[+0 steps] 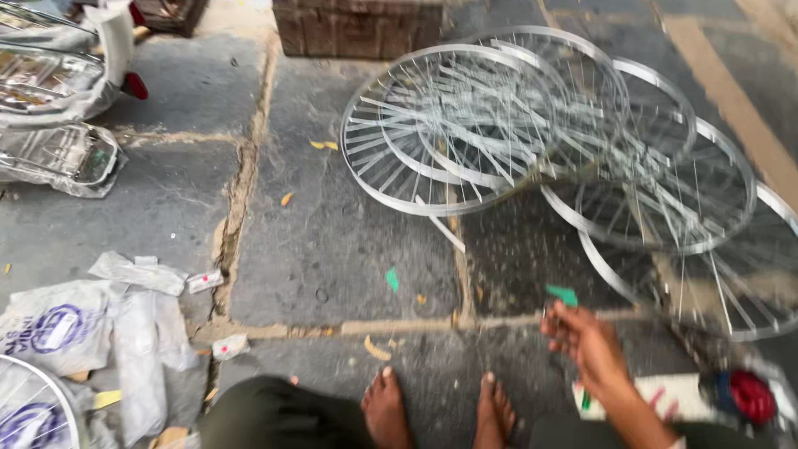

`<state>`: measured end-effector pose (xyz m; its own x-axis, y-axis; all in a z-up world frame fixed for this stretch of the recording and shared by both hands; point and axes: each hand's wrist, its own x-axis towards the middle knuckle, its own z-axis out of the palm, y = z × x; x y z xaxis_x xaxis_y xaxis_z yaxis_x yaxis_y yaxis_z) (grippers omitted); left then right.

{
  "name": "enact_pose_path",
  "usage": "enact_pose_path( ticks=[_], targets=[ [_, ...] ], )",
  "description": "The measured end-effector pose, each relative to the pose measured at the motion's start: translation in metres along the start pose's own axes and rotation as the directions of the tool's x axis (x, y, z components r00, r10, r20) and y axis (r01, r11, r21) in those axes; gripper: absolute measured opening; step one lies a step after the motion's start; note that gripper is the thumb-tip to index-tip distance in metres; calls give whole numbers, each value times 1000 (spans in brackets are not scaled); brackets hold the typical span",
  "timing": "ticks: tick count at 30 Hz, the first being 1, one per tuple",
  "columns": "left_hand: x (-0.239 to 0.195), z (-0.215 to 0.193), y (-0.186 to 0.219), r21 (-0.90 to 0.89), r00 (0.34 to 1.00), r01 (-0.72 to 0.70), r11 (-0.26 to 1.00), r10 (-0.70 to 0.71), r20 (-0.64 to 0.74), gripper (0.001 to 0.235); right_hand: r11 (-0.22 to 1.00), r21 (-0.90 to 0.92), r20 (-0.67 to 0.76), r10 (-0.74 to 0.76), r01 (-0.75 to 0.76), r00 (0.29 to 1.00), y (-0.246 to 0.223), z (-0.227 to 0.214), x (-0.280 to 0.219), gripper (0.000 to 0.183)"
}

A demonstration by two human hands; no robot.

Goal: The person sits on the floor and installs a metal rim onto a bicycle wheel by hand, pressing it into place along the spokes. The person then uses a small metal tool to secure the rim to the wheel.

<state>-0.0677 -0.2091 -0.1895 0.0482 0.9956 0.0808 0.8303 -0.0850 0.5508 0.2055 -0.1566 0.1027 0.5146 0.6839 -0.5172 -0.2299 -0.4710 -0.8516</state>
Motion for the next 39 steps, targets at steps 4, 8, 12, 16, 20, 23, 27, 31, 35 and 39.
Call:
enact_pose_path(
  ticks=[4, 8, 12, 16, 20, 23, 27, 31, 35, 39],
  targets=[
    [-12, -35, 23, -259, 992, -38, 965, 68, 110, 30, 997, -68, -40, -35, 32, 999, 14, -24, 11, 28],
    [13, -86, 49, -404, 991, -29, 914, 80, 108, 27, 1000, -15, -40, -18, 18, 999, 16, -35, 7, 27],
    [49, -149, 65, -483, 991, -59, 874, 109, 77, 25, 996, 57, 63, -71, 68, 995, -3, -36, 1, 28],
    [57, -197, 86, -562, 992, -71, 824, 117, 46, 23, 990, 71, 118, -127, 119, 985, -21, -19, -10, 26],
    [82, -244, 108, -625, 991, -94, 775, 135, 19, 21, 984, 130, 177, -144, 122, 974, -29, 9, -25, 26],
    [96, -284, 112, -651, 994, -86, 755, 111, -2, 20, 983, 153, 231, -140, 106, 963, -28, 29, -30, 25],
    [105, -335, 126, -695, 997, -67, 716, 73, -21, 19, 984, 135, 248, -147, 116, 957, -29, 28, -26, 25],
    [122, -388, 131, -725, 996, -82, 684, 26, -88, 19, 976, 157, 167, -177, 151, 970, -33, 19, -24, 22],
    [151, -421, 147, -765, 995, -79, 639, 9, -96, 19, 965, 190, 130, -210, 184, 969, -32, 3, -33, 22],
    [185, -450, 192, -804, 1000, -17, 594, -8, -27, 19, 939, 291, 112, -221, 181, 969, -32, -17, -39, 20]
  ],
)
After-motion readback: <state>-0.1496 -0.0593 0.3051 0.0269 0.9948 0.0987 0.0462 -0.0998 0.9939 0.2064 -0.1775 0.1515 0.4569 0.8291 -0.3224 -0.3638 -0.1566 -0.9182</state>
